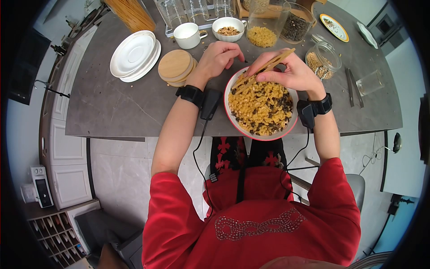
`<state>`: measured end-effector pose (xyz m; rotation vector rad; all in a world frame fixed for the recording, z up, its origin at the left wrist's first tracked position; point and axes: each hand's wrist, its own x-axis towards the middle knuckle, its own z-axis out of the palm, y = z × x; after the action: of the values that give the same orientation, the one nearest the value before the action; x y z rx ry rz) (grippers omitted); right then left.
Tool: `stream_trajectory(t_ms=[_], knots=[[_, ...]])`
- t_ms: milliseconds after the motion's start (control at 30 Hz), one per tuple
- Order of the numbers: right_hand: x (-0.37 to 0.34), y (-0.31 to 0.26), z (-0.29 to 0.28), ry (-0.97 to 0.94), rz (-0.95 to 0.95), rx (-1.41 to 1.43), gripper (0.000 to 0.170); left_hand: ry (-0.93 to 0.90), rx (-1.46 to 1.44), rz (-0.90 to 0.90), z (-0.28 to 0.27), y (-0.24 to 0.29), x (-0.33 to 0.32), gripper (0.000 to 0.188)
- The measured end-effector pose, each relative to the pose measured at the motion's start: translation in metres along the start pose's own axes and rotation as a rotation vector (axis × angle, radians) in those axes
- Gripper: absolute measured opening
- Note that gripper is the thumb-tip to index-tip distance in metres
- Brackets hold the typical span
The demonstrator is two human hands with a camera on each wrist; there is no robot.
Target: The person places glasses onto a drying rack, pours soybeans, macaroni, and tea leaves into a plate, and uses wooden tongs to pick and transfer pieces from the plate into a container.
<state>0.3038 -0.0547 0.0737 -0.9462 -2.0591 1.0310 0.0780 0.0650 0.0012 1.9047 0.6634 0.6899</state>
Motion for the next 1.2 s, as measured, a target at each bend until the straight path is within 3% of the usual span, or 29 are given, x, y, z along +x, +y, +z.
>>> stream_trajectory(t_ms=[133, 200, 733, 833, 1200], knots=[[0.001, -0.001, -0.002, -0.008, 0.003, 0.011, 0.016, 0.003, 0.005, 0.005, 0.0, 0.0, 0.0, 0.033], [0.003, 0.001, -0.001, -0.052, -0.083, 0.016, 0.015, 0.0, 0.004, 0.001, 0.0, 0.0, 0.0, 0.032], [0.003, 0.0, 0.003, -0.081, -0.057, 0.049, 0.011, 0.007, 0.019, 0.003, 0.0, 0.001, -0.001, 0.033], [0.004, 0.0, 0.005, -0.069, 0.011, -0.026, 0.013, 0.006, 0.015, 0.009, 0.001, -0.001, 0.0, 0.033], [0.008, 0.01, 0.011, 0.119, -0.174, -0.06, 0.016, 0.022, -0.008, -0.022, 0.001, 0.001, 0.001, 0.031]])
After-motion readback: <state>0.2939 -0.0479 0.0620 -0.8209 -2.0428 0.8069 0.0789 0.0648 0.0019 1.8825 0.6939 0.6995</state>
